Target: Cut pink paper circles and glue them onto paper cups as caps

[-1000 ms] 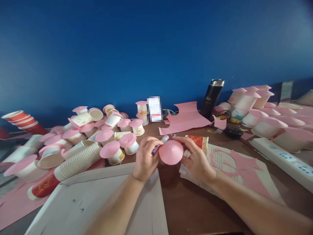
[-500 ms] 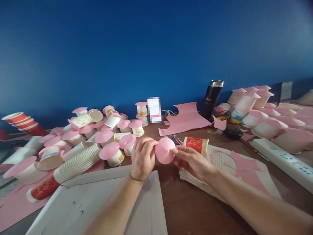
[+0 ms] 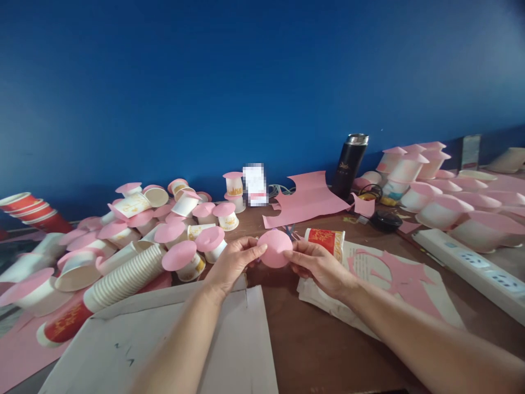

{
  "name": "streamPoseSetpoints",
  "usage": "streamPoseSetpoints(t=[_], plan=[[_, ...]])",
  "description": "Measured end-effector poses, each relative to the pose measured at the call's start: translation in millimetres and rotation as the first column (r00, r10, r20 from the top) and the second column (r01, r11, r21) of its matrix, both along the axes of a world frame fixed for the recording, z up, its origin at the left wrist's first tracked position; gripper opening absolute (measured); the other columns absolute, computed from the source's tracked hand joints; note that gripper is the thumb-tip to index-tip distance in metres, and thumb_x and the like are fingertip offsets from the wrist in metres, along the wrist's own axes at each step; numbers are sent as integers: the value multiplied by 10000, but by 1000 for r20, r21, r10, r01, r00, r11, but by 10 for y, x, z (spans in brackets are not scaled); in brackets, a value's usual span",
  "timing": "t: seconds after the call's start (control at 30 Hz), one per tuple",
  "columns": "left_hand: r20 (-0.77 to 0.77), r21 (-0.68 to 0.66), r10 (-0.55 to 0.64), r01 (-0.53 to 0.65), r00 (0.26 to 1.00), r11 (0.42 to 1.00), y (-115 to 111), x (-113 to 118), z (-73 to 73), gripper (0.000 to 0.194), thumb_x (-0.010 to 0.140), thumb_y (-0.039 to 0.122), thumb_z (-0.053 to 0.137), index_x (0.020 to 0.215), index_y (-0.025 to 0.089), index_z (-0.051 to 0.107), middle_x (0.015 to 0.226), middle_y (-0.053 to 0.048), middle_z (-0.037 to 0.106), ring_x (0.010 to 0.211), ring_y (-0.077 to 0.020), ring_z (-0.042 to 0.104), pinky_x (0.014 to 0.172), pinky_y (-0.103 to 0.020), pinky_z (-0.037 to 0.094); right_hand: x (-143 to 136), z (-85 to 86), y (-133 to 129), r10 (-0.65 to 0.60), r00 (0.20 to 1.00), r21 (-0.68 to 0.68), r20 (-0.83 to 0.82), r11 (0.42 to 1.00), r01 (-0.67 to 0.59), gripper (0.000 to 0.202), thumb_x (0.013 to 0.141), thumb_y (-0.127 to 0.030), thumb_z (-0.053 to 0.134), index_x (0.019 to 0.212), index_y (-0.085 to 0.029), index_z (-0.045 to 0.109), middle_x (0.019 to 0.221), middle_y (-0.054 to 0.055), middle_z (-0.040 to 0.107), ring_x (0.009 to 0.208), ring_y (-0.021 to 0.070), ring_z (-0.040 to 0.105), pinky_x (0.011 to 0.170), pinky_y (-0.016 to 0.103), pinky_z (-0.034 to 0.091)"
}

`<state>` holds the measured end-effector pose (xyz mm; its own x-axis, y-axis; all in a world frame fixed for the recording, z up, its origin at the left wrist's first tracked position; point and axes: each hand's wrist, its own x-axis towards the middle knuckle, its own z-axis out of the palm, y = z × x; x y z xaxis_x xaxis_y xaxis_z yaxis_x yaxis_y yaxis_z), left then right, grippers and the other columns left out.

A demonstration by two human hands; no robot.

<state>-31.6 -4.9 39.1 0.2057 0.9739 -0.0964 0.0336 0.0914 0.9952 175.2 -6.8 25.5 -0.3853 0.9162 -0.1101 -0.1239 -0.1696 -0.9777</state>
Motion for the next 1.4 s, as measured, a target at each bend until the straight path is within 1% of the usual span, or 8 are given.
streamPoseSetpoints(t=[0.1,0.27,0.5,0.67,0.83,0.97,1.13,1.4], plan=[[43,-41,6,-4,999,999,19,-16,-17,344,690,456,733,757,147,598,634,25,521,536,-70,435,488,-202,304,-7,-9,12,-24,1000,-8,-8,1000,24,376,703,-491,742,714,-171,545,545,-50,488,474,66,353,481,250,209],[81,-86,10,-3,997,996,25,-17,-5,349,671,449,748,760,149,593,615,30,518,524,-67,424,488,-207,301,-13,-28,26,-37,999,11,-16,999,37,364,719,-488,728,706,-175,544,548,-53,472,480,68,338,486,259,190],[117,-117,10,4,993,993,36,-32,-34,317,679,408,764,760,145,606,642,33,541,539,-54,439,519,-204,307,-11,-22,22,-38,999,11,-37,999,39,345,733,-459,726,707,-168,542,541,-58,462,482,64,328,495,263,173],[154,-153,15,8,988,988,43,-35,-44,298,675,376,778,746,143,607,642,27,554,547,-56,454,526,-202,315,-7,-10,15,-35,998,6,-44,999,36,341,741,-452,722,704,-166,540,540,-57,459,487,63,329,498,263,176],[193,-183,40,-4,980,983,49,-31,-56,296,665,357,789,755,144,605,659,19,554,560,-63,474,525,-197,331,-1,-10,11,-22,999,-4,-32,1000,22,346,713,-454,746,737,-161,564,566,-50,476,499,65,350,496,258,193],[198,-188,48,-10,979,982,56,-42,-68,283,666,338,789,749,140,605,671,9,563,582,-63,486,550,-189,353,0,-42,27,-30,999,0,-27,1000,30,343,701,-428,769,718,-159,556,550,-59,464,494,60,337,494,257,182],[195,-188,33,4,980,982,61,-53,-68,289,659,347,791,719,140,599,644,11,555,567,-69,482,538,-196,347,5,-70,38,-24,999,19,-37,1000,25,325,731,-414,752,705,-164,547,539,-65,455,493,59,335,497,260,179],[239,-199,47,1,970,980,41,-39,-16,291,632,324,810,672,133,594,619,21,558,541,-52,465,531,-183,327,16,-67,31,1,999,21,-42,1000,0,330,744,-432,738,706,-160,556,559,-59,460,499,58,333,498,261,171]])
